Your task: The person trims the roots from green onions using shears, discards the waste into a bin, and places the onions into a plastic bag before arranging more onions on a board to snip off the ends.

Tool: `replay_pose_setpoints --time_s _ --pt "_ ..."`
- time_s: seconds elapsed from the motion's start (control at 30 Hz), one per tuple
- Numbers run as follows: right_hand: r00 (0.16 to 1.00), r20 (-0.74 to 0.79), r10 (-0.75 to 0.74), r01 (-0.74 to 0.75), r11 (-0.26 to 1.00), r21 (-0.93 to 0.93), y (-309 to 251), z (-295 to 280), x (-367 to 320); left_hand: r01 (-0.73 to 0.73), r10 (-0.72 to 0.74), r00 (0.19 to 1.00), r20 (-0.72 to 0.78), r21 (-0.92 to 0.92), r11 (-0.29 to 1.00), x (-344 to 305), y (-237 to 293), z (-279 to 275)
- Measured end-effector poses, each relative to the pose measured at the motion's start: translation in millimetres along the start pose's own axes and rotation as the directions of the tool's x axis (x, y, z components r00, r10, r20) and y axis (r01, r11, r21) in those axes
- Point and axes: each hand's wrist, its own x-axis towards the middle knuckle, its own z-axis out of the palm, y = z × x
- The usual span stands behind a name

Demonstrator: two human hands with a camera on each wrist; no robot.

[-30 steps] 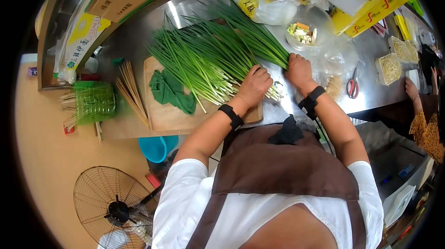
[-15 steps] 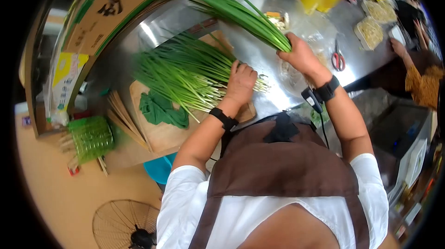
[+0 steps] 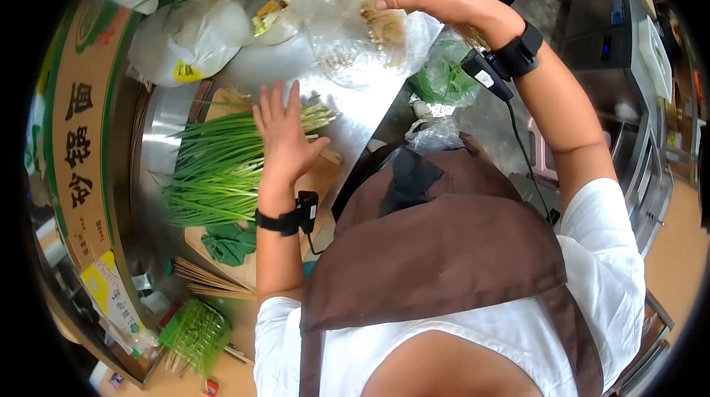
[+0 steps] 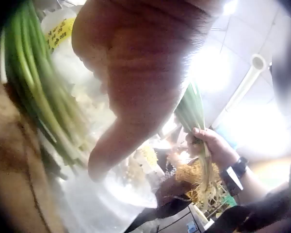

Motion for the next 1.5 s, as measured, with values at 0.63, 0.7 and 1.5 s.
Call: replay_pose_setpoints --time_s 0.63,0.7,1.5 --pt "0.934 0.121 -0.337 0.283 0.902 0.327 70.8 33.9 -113.9 -0.075 -0.562 0.822 0.091 -0.961 -0.266 93.3 167.4 31.4" --pt "0.906 0.223 -0.361 0.254 0.882 0.398 81.5 16.7 -118.0 -0.082 -0.635 0.763 0.124 -0.955 -0.285 96.8 174.7 31.6" --pt "0.692 -0.108 -0.714 0.721 0.691 0.056 73.0 -6.4 -107.3 -0.469 -0.724 0.666 0.179 -0.654 -0.593 96.3 181.6 45.7"
